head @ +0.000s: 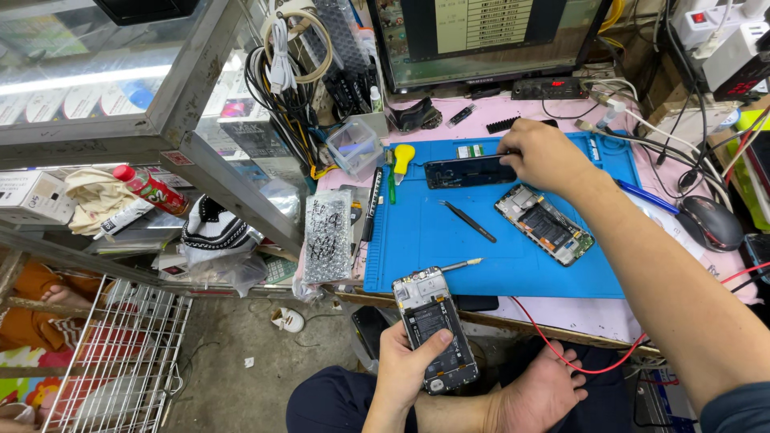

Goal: The person disassembles a mobile phone by removing the screen, disconnecting internal ribbon cables, and separating the battery and internal components from the chassis.

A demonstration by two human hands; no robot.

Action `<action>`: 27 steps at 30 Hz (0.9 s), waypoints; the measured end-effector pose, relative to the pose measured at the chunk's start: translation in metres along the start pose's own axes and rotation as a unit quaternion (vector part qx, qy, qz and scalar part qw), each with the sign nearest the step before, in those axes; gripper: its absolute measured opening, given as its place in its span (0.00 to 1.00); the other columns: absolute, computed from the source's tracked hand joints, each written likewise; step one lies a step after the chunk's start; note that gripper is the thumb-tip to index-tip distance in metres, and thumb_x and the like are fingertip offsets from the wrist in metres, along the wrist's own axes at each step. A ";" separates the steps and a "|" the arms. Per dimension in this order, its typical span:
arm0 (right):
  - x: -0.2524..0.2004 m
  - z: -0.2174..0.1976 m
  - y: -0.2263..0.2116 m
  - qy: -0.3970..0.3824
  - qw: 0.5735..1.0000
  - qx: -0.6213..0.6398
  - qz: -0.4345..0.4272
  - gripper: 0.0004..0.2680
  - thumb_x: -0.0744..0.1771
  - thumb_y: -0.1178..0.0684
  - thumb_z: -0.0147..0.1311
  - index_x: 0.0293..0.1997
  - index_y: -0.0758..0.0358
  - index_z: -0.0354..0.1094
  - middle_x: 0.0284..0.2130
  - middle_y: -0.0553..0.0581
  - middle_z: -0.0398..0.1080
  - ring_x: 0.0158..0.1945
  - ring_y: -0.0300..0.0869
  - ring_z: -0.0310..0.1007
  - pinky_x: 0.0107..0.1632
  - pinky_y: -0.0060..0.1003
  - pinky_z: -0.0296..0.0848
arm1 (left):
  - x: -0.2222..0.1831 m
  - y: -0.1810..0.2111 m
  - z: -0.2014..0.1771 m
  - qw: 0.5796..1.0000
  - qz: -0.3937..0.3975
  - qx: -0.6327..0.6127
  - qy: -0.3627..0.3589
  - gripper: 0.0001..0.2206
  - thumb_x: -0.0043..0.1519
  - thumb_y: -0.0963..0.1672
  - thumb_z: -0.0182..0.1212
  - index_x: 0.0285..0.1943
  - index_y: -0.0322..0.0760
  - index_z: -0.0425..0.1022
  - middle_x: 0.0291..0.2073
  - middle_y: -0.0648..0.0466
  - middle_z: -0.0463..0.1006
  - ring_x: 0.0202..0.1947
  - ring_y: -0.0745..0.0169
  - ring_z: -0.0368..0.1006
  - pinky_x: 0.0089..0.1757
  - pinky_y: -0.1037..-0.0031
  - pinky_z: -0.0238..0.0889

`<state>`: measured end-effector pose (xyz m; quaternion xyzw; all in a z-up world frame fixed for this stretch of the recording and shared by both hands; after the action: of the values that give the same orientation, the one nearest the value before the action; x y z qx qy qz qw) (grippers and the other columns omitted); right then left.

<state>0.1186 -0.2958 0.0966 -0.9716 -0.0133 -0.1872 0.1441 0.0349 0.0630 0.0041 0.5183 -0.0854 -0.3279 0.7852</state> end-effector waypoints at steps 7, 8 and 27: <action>-0.023 -0.015 -0.025 0.117 0.988 -0.019 -0.097 0.06 0.61 0.65 0.60 0.38 0.67 0.72 0.36 0.59 0.68 0.46 0.53 0.70 0.50 0.44 0.71 | -0.004 0.002 0.001 1.000 0.001 0.009 0.009 0.08 0.58 0.39 0.69 0.44 0.26 0.82 0.32 0.50 0.85 0.30 0.68 0.79 0.35 0.75 0.74; -0.026 -0.017 -0.025 0.125 0.987 -0.018 -0.099 0.06 0.61 0.66 0.59 0.38 0.67 0.72 0.36 0.59 0.68 0.46 0.53 0.70 0.50 0.44 0.71 | -0.004 0.002 0.002 1.000 0.002 0.011 0.011 0.08 0.58 0.39 0.69 0.44 0.26 0.82 0.32 0.50 0.85 0.30 0.68 0.79 0.35 0.75 0.74; -0.055 -0.032 -0.044 0.206 0.974 -0.008 -0.092 0.07 0.61 0.67 0.60 0.39 0.69 0.70 0.39 0.62 0.68 0.45 0.54 0.70 0.48 0.45 0.72 | -0.001 0.004 0.010 1.000 0.012 -0.004 0.024 0.08 0.58 0.39 0.70 0.44 0.26 0.81 0.33 0.48 0.85 0.31 0.66 0.80 0.36 0.74 0.75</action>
<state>0.0525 -0.2607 0.1166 -0.9077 -0.0712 -0.3963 0.1183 0.0311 0.0569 0.0123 0.5221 -0.0717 -0.3063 0.7927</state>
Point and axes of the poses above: each hand's wrist, its own x-axis towards the middle knuckle, its own z-axis out of the palm, y = z × x, the point moved 3 cm from there along x, towards the middle knuckle
